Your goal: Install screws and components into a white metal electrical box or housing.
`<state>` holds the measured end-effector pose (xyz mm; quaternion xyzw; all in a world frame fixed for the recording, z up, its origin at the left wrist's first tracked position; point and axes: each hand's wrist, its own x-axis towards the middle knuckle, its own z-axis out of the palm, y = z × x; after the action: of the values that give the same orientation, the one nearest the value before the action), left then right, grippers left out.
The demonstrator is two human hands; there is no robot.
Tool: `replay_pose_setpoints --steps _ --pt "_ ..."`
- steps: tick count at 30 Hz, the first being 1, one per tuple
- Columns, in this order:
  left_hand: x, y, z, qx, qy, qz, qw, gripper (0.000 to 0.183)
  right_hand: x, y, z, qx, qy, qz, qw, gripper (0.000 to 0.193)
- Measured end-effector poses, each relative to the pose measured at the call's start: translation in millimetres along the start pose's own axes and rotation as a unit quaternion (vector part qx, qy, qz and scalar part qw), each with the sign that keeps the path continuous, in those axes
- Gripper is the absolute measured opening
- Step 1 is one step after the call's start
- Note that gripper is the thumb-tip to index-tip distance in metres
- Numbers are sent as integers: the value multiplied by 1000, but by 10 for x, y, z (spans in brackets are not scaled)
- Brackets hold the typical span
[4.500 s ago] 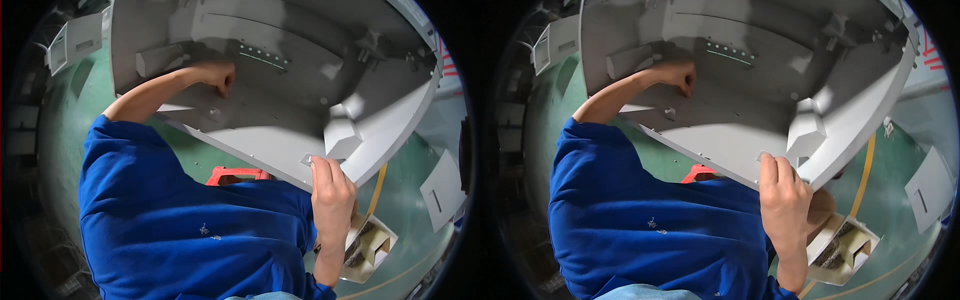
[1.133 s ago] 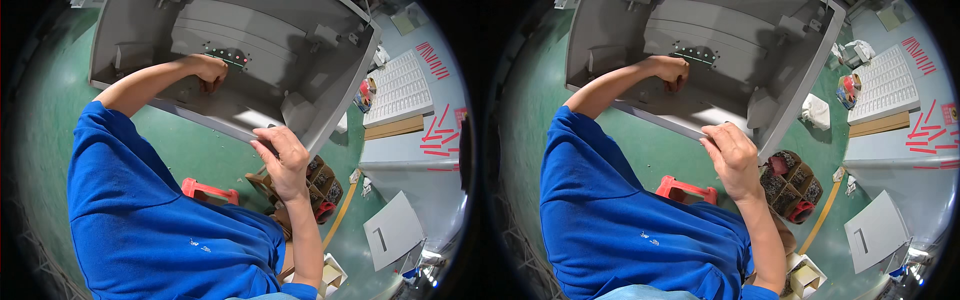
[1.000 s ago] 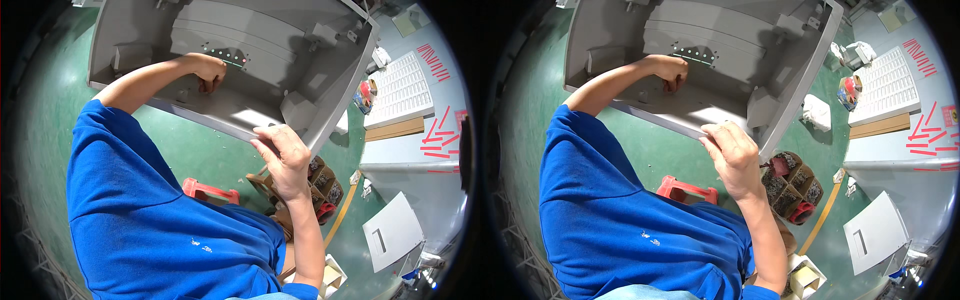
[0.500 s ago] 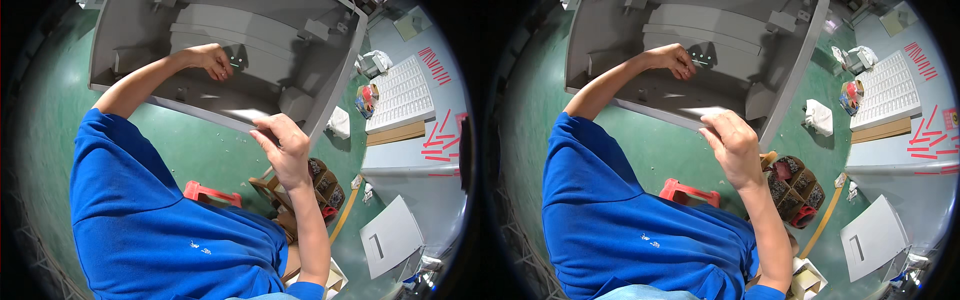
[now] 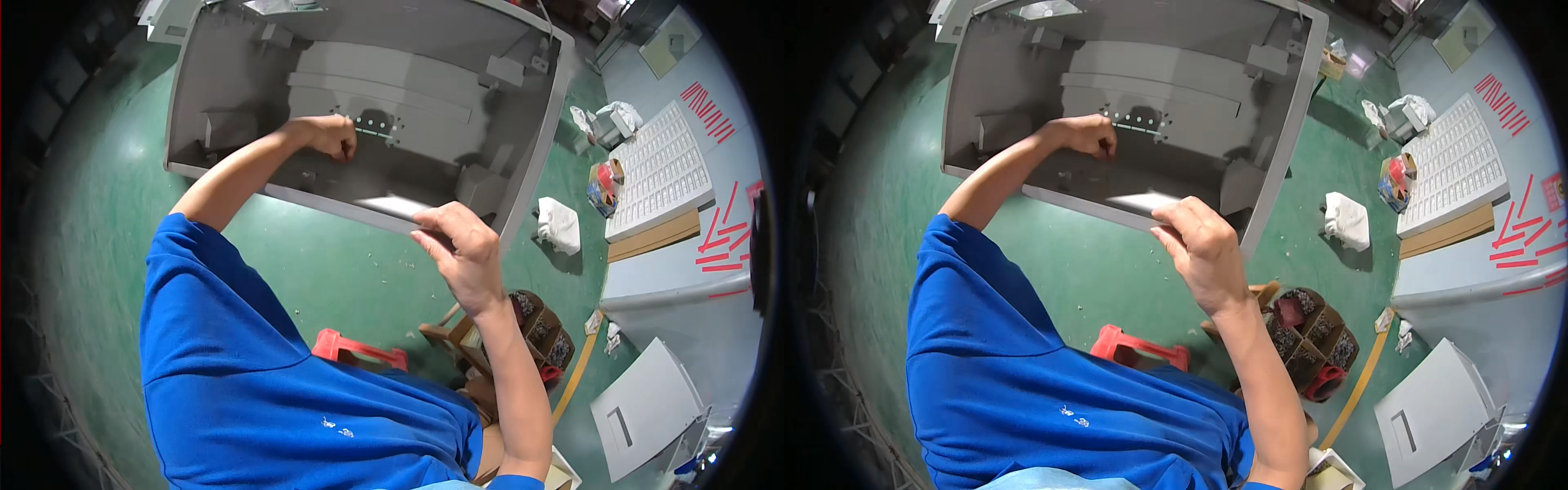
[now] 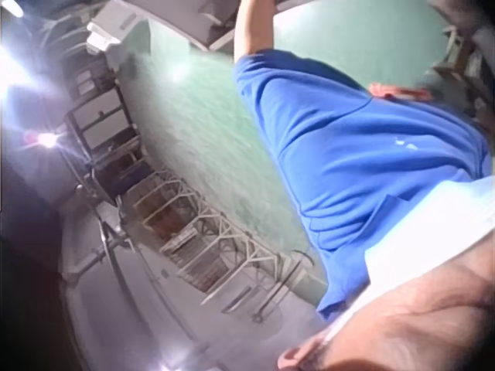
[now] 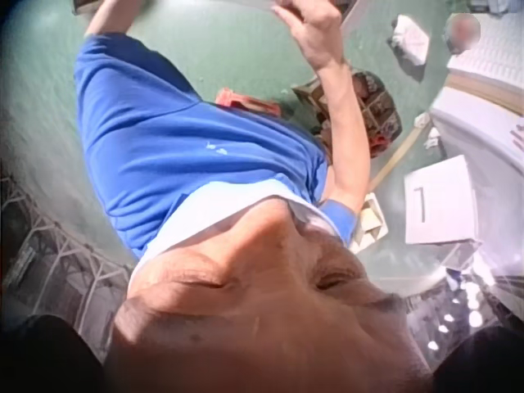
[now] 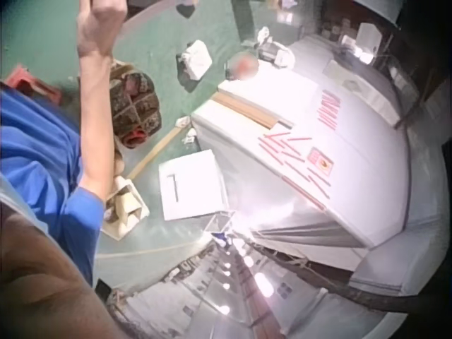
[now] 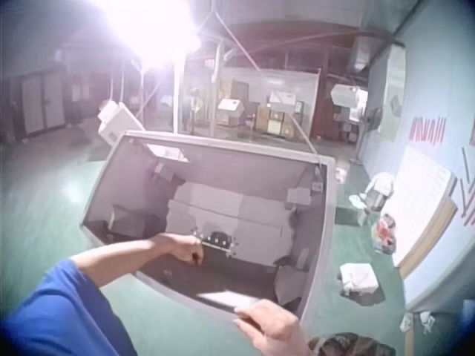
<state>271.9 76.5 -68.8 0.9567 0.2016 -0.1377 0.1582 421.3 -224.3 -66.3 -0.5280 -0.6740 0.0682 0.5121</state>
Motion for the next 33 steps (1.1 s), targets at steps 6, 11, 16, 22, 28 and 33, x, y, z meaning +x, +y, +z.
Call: replay_pose_setpoints --steps 6,11,16,22,28,33 --pt "-30 69 56 -43 -90 -84 991 19 17 9 -28 7 -20 10 1000 19" --pt "4 64 123 -83 -99 -45 991 16 41 -8 -99 4 -33 3 999 17" --pt "-84 32 63 -137 -71 -57 986 14 49 26 -97 -3 -13 -32 999 15" --pt "-64 131 63 -99 -79 -74 989 10 26 71 -37 -10 -17 -47 999 16" --pt "21 45 80 -60 -100 -1 993 11 18 149 41 -11 -8 -63 998 14" --pt "38 -224 219 -99 -49 40 993 12 -33 212 22 -22 -5 -79 997 24"
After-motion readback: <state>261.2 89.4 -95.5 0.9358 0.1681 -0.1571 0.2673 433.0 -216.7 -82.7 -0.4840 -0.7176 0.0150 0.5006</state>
